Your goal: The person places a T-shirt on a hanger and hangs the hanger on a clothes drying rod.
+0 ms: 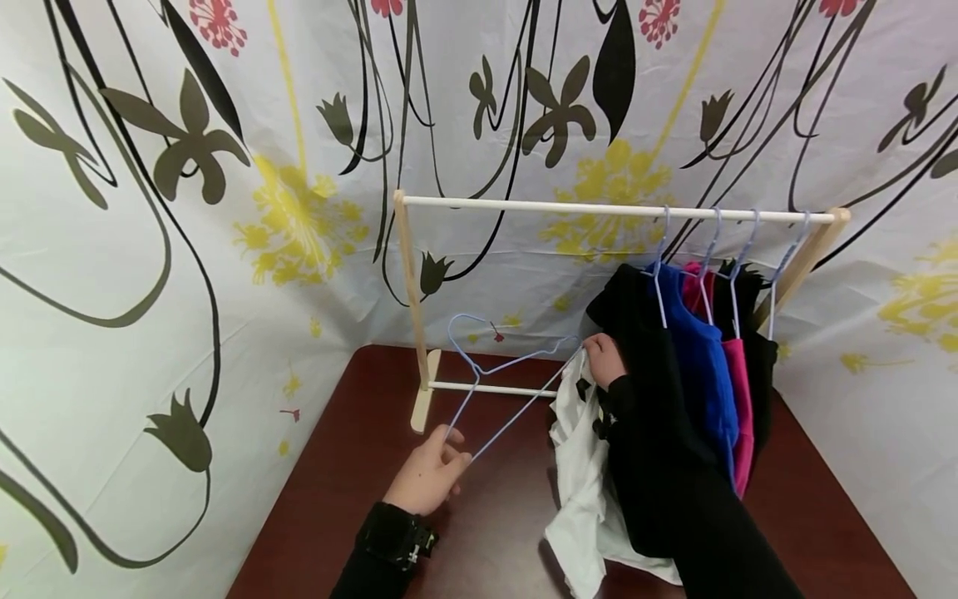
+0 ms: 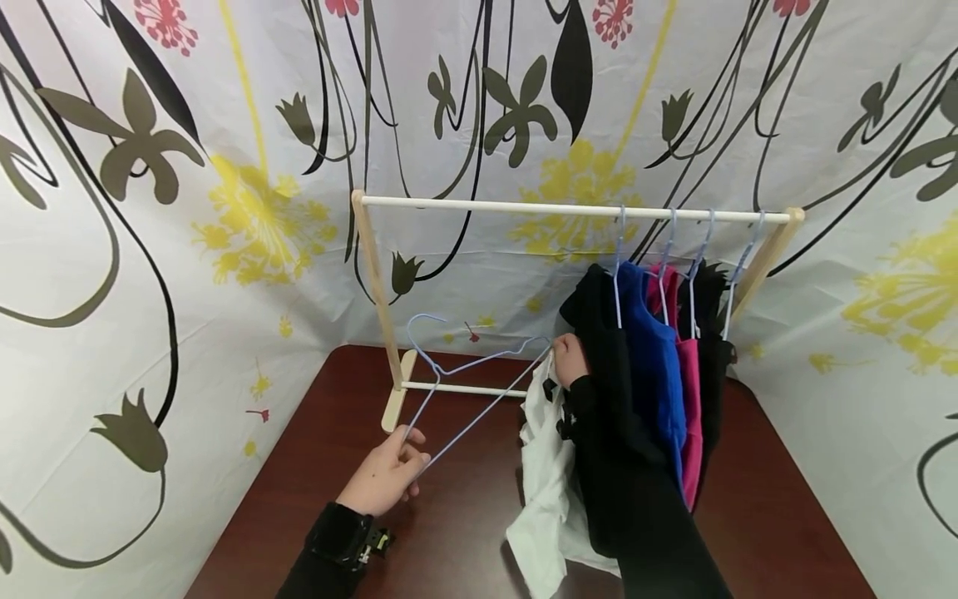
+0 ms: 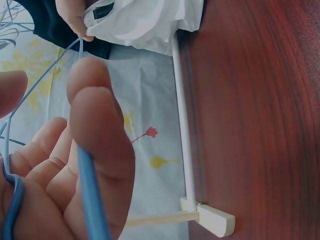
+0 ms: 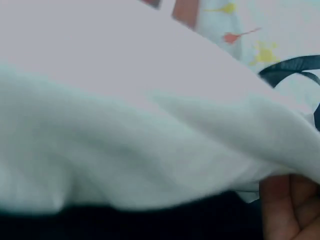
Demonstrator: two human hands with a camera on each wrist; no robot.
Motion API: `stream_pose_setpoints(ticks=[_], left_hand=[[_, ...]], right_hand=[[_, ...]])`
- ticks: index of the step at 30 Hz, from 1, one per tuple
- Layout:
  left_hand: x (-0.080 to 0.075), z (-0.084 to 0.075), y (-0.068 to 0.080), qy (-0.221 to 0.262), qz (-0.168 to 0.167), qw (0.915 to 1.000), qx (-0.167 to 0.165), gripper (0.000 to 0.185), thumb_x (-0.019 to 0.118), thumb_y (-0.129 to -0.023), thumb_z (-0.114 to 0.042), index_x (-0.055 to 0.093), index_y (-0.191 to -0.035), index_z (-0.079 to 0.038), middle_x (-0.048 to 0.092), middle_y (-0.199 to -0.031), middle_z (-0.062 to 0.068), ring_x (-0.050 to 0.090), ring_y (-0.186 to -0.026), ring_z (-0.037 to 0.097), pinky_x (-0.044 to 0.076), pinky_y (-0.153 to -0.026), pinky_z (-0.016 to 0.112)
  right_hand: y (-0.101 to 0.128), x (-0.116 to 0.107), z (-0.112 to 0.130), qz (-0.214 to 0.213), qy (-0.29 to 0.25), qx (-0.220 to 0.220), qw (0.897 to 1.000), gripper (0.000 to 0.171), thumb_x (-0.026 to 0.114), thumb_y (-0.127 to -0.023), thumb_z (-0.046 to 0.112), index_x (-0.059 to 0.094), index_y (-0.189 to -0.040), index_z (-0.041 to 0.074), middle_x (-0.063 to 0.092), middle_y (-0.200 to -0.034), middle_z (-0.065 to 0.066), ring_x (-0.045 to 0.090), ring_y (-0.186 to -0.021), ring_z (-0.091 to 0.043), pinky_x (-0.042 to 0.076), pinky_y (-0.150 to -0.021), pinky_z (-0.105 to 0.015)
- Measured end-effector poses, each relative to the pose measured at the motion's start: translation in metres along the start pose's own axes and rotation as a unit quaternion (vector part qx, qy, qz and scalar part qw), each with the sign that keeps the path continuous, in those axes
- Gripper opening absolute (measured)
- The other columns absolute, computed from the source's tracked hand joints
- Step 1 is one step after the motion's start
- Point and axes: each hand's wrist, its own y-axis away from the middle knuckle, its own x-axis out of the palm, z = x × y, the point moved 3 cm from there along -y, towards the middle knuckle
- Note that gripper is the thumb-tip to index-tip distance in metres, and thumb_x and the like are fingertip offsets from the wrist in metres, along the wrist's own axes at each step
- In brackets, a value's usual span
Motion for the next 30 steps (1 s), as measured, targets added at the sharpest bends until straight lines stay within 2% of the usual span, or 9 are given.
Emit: stream_pose_setpoints(ticks=[3,6,9,13,17,21,25,27,30], left_hand=[[0.001,-0.002,0.001,-0.012,0.006,0.9999,0.004,0.033,0.059,-0.104,-0.033,0.049,-0.129,-0.014,0.065,-0.089,-0.001,0.066,-0.069,0.028,0.048,-0.063,0.039],[0.002,-0.004,0.002,-0.022,0.008,0.9997,0.009,0.032,0.059,-0.104,-0.031,0.049,-0.129,-0.014,0.065,-0.087,-0.002,0.064,-0.066,0.024,0.048,-0.062,0.038],[0.004,-0.006,0.002,-0.033,0.004,0.9994,0.013,0.031,0.059,-0.104,-0.030,0.049,-0.129,-0.015,0.065,-0.085,-0.003,0.063,-0.064,0.019,0.048,-0.061,0.037],[0.007,-0.010,0.004,-0.058,-0.003,0.9980,0.024,0.031,0.059,-0.104,-0.032,0.050,-0.128,-0.015,0.064,-0.084,-0.004,0.060,-0.064,0.015,0.047,-0.061,0.036],[0.012,-0.012,0.004,-0.086,-0.013,0.9956,0.033,0.032,0.060,-0.103,-0.033,0.052,-0.127,-0.014,0.064,-0.084,-0.005,0.058,-0.066,0.013,0.046,-0.063,0.035],[0.020,-0.016,0.002,-0.095,-0.026,0.9945,0.038,0.030,0.060,-0.102,-0.030,0.054,-0.126,-0.013,0.062,-0.083,-0.006,0.057,-0.065,0.012,0.046,-0.064,0.035],[0.026,-0.019,0.001,-0.086,-0.036,0.9950,0.037,0.027,0.061,-0.102,-0.027,0.054,-0.125,-0.014,0.062,-0.082,-0.006,0.057,-0.065,0.012,0.046,-0.063,0.035],[0.028,-0.020,0.001,-0.077,-0.038,0.9958,0.031,0.026,0.060,-0.102,-0.027,0.054,-0.124,-0.015,0.063,-0.083,-0.006,0.057,-0.066,0.013,0.046,-0.064,0.036],[0.031,-0.021,0.002,-0.067,-0.036,0.9968,0.025,0.026,0.060,-0.102,-0.028,0.054,-0.124,-0.015,0.064,-0.084,-0.006,0.059,-0.068,0.014,0.047,-0.064,0.037]], right_hand=[[-0.001,-0.004,0.001,0.013,-0.023,0.038,0.999,0.029,0.036,-0.107,0.003,0.054,-0.117,-0.017,0.053,-0.123,-0.035,0.048,-0.118,-0.047,0.035,-0.104,-0.048],[-0.001,-0.007,0.002,0.021,-0.030,0.061,0.997,0.035,0.031,-0.106,0.004,0.049,-0.127,-0.016,0.046,-0.133,-0.036,0.043,-0.126,-0.047,0.030,-0.109,-0.048],[0.000,-0.008,0.003,0.016,-0.026,0.069,0.997,0.040,0.030,-0.101,0.002,0.046,-0.133,-0.015,0.045,-0.137,-0.036,0.042,-0.127,-0.047,0.030,-0.109,-0.049],[0.002,-0.008,0.008,0.018,-0.005,0.058,0.998,0.040,0.032,-0.100,0.003,0.048,-0.132,-0.016,0.047,-0.136,-0.036,0.044,-0.127,-0.046,0.032,-0.109,-0.049],[0.008,-0.007,0.016,0.061,0.014,0.049,0.997,0.041,0.031,-0.105,0.008,0.052,-0.133,-0.013,0.050,-0.137,-0.032,0.048,-0.124,-0.045,0.035,-0.106,-0.051],[0.016,-0.004,0.025,0.109,0.039,0.040,0.992,0.043,0.030,-0.106,0.012,0.054,-0.137,-0.007,0.053,-0.138,-0.028,0.053,-0.119,-0.042,0.039,-0.101,-0.051],[0.021,-0.002,0.030,0.124,0.081,-0.006,0.989,0.040,0.036,-0.105,0.008,0.055,-0.139,-0.005,0.056,-0.136,-0.027,0.056,-0.119,-0.041,0.041,-0.101,-0.051],[0.023,-0.002,0.030,0.108,0.113,-0.052,0.986,0.036,0.042,-0.104,0.004,0.058,-0.135,-0.007,0.060,-0.127,-0.028,0.059,-0.109,-0.041,0.044,-0.095,-0.051],[0.024,-0.005,0.028,0.050,0.149,-0.134,0.979,0.027,0.054,-0.100,-0.002,0.067,-0.122,-0.009,0.061,-0.107,-0.027,0.058,-0.092,-0.040,0.046,-0.083,-0.050]])
